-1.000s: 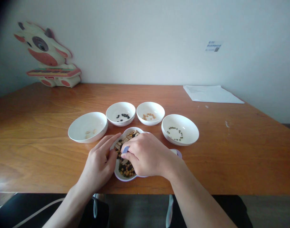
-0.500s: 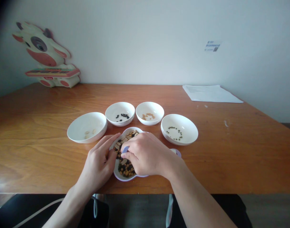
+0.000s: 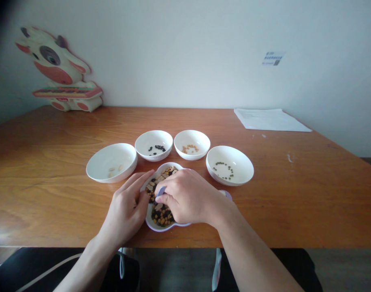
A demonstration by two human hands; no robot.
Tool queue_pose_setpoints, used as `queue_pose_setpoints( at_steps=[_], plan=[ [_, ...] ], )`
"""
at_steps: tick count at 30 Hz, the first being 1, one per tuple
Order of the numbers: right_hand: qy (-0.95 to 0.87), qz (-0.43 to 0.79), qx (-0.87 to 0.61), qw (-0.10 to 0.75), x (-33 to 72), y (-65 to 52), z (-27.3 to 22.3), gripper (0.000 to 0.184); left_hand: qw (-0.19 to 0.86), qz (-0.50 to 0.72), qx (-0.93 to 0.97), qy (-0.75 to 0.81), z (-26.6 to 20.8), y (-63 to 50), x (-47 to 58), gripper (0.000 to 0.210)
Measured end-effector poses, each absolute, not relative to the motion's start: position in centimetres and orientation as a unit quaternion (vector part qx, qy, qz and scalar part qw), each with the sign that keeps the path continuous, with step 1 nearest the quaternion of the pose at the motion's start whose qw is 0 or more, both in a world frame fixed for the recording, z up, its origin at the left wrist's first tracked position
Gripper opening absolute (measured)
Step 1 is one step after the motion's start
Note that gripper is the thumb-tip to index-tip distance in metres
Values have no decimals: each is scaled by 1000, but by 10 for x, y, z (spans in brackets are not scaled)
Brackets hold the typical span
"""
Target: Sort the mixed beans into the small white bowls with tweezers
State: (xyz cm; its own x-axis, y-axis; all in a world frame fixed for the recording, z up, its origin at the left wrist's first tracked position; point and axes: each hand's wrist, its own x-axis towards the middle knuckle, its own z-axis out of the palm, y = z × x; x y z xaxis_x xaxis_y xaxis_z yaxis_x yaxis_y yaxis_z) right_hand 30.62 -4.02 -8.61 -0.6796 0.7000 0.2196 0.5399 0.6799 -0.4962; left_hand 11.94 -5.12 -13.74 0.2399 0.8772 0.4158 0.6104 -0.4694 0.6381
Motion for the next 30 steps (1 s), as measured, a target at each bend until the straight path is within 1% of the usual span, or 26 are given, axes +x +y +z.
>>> queue_pose_setpoints(
  at_steps=[11, 21, 30],
  plan=[
    [-898, 192, -350, 188, 306, -41, -88, 21, 184, 382, 766, 483, -138, -52, 119, 46],
    [-893, 199, -358, 189, 305, -41, -85, 19, 182, 379, 766, 486, -137, -52, 119, 46],
    [-890, 202, -363, 186, 306, -41, -87, 21, 187, 376, 764, 490, -139, -52, 118, 46]
  ],
)
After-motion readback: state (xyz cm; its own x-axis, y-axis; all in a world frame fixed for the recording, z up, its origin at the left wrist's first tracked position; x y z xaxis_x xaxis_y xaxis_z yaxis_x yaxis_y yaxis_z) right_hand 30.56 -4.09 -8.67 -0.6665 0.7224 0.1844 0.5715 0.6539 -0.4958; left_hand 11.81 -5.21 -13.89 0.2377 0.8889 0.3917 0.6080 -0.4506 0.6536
